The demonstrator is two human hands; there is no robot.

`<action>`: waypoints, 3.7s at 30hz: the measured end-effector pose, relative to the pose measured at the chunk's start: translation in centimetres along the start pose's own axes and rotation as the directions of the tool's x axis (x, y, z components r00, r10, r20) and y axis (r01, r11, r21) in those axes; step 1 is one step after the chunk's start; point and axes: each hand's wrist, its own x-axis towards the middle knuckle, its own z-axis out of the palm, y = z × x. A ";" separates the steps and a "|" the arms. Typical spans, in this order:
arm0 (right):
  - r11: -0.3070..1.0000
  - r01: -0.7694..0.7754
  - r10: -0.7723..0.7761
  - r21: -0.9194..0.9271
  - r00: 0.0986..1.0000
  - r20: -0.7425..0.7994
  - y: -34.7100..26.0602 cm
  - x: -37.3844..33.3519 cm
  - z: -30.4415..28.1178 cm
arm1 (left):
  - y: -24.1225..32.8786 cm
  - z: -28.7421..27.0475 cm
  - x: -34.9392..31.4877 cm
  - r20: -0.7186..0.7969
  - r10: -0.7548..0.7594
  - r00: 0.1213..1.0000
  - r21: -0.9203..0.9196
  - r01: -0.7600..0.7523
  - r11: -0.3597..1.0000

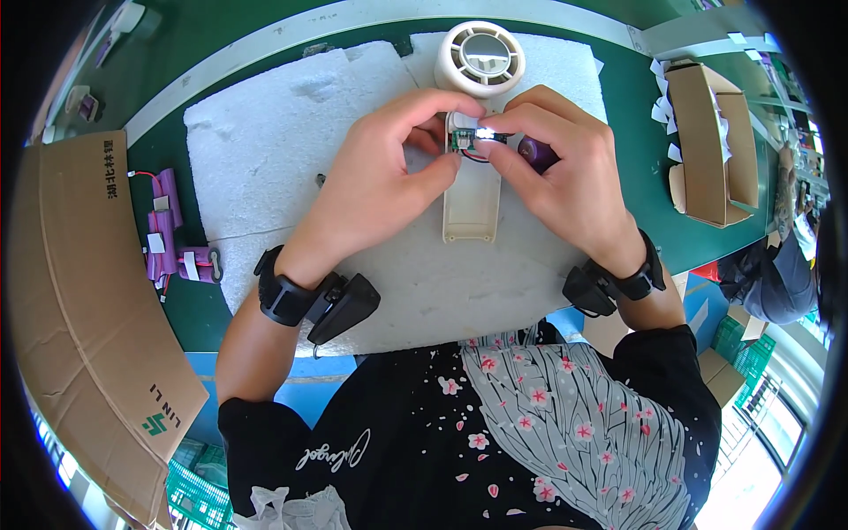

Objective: The person assembles a handheld fan by connecting a circuit board to the housing, inserting batteries, and pressing the components together before repeating the process with a second unit.

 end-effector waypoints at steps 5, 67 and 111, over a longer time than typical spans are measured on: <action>0.997 0.055 -0.057 -0.052 0.997 -0.044 0.1 -0.1 0.5 | 0.2 0.4 0.0 -0.041 -0.058 0.997 -0.046 0.056 0.997; 0.866 -0.132 0.091 -0.482 0.990 -0.107 6.2 13.2 -11.5 | 0.5 -0.2 0.4 -0.174 0.054 0.983 0.061 -0.044 0.997; 0.569 -0.290 0.536 -0.769 0.840 0.081 6.7 13.7 -12.7 | -0.7 -0.8 1.1 -0.142 0.116 0.983 0.000 -0.117 0.993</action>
